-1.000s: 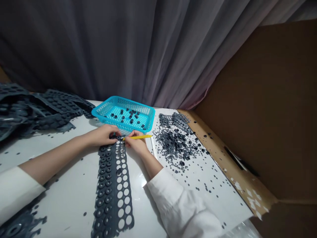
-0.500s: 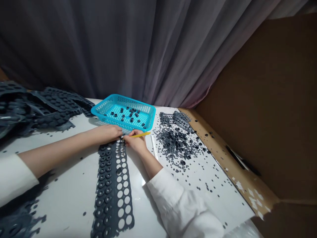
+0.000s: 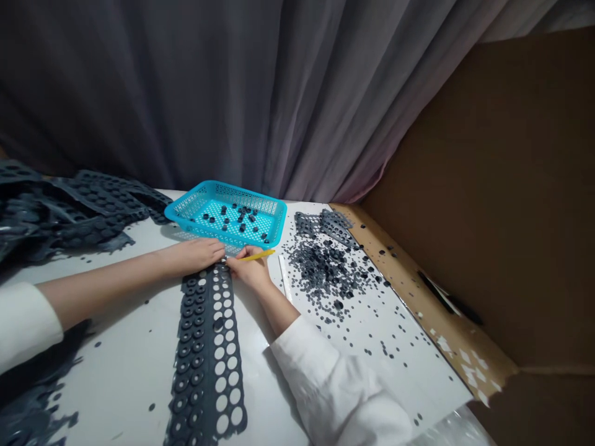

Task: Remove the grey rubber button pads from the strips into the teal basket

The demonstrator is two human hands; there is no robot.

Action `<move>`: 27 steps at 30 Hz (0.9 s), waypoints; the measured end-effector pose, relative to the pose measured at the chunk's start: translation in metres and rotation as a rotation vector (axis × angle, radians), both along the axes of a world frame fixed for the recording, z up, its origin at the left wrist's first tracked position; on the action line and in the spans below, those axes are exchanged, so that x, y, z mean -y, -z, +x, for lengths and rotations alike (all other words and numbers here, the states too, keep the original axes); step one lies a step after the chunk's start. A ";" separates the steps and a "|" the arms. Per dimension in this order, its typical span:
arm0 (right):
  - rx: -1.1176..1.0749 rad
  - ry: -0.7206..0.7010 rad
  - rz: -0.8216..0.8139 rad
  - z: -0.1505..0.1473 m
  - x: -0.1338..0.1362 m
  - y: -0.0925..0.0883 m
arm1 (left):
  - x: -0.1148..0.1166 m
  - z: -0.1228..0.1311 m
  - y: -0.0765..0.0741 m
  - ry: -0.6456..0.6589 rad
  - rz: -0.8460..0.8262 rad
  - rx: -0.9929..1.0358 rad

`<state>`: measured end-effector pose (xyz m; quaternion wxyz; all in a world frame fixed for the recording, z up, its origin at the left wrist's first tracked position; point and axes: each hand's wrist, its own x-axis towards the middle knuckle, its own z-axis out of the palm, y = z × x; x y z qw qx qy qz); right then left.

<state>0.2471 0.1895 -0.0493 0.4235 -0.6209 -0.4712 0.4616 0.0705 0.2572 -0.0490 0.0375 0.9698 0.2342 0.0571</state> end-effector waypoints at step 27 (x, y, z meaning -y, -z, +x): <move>-0.008 0.019 -0.056 0.000 -0.001 -0.001 | -0.008 0.007 -0.027 -0.013 -0.095 -0.176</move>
